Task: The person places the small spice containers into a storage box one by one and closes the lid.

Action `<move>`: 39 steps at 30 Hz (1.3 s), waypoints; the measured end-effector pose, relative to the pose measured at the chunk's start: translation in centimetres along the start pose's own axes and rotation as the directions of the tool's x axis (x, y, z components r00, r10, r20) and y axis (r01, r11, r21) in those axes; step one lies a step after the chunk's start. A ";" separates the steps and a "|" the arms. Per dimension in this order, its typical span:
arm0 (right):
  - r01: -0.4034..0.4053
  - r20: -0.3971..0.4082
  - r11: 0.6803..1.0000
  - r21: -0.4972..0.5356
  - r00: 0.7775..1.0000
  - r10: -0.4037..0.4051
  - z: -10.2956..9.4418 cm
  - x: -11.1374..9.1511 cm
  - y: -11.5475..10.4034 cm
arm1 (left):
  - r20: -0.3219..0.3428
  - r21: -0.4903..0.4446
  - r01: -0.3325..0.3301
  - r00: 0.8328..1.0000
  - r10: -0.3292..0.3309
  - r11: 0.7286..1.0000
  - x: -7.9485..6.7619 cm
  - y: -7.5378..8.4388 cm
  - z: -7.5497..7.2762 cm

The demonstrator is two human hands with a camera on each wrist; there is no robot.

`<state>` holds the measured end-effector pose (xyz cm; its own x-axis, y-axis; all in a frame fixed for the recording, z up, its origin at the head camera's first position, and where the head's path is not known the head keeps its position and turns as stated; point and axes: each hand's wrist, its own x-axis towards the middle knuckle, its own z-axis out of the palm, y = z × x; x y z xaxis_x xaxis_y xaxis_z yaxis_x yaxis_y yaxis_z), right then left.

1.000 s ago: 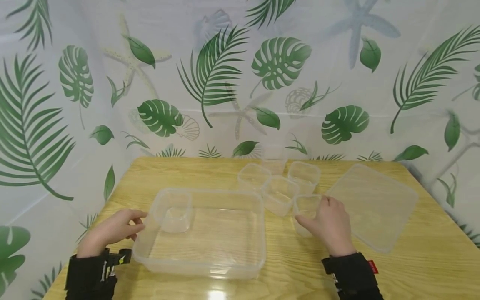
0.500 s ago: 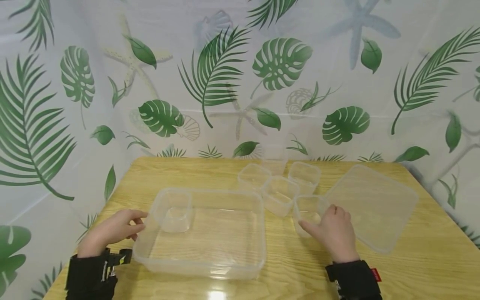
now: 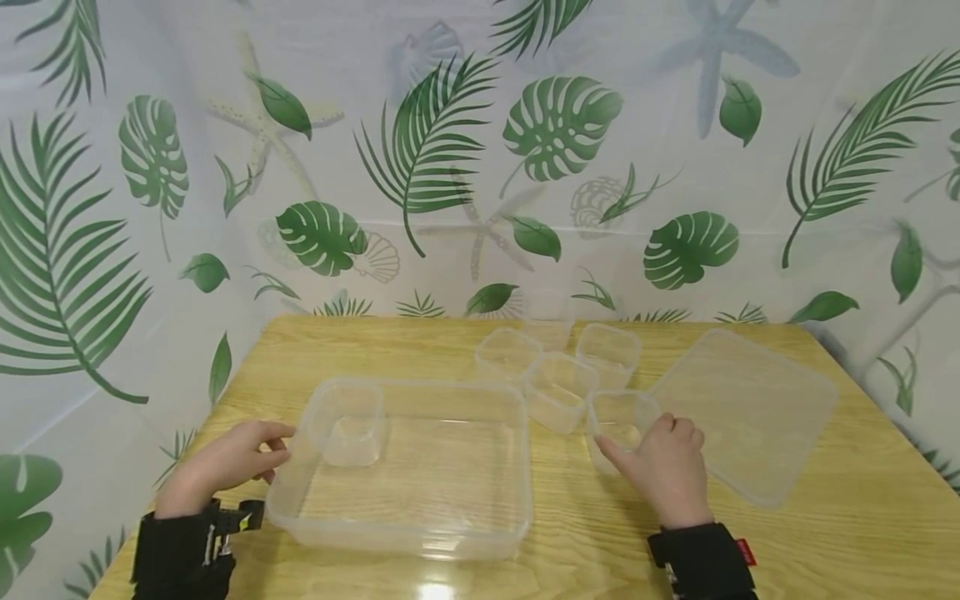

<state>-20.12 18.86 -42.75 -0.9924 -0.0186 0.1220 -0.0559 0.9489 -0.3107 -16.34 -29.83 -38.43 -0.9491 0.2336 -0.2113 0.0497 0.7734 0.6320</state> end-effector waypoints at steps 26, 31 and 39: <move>-0.134 0.097 0.975 0.176 0.988 0.118 -1.0 -1.0 -0.3 | -0.001 0.022 -0.025 1.000 0.026 0.999 -0.2 0.1 0.0; -0.085 0.063 0.968 0.237 0.995 0.072 -2.2 -1.7 -1.6 | -0.003 0.024 -0.022 1.000 0.022 0.999 -0.2 0.1 -0.1; 0.101 -0.063 0.933 0.347 0.994 -0.084 -4.0 -3.2 -5.1 | -0.005 0.022 -0.015 1.000 0.015 1.000 -0.1 0.1 0.0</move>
<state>-16.24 15.32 -37.77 -0.9752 -0.0779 0.2069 -0.1900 0.7738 -0.6043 -16.21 -29.76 -38.30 -0.9498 0.2421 -0.1980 0.0706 0.7828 0.6183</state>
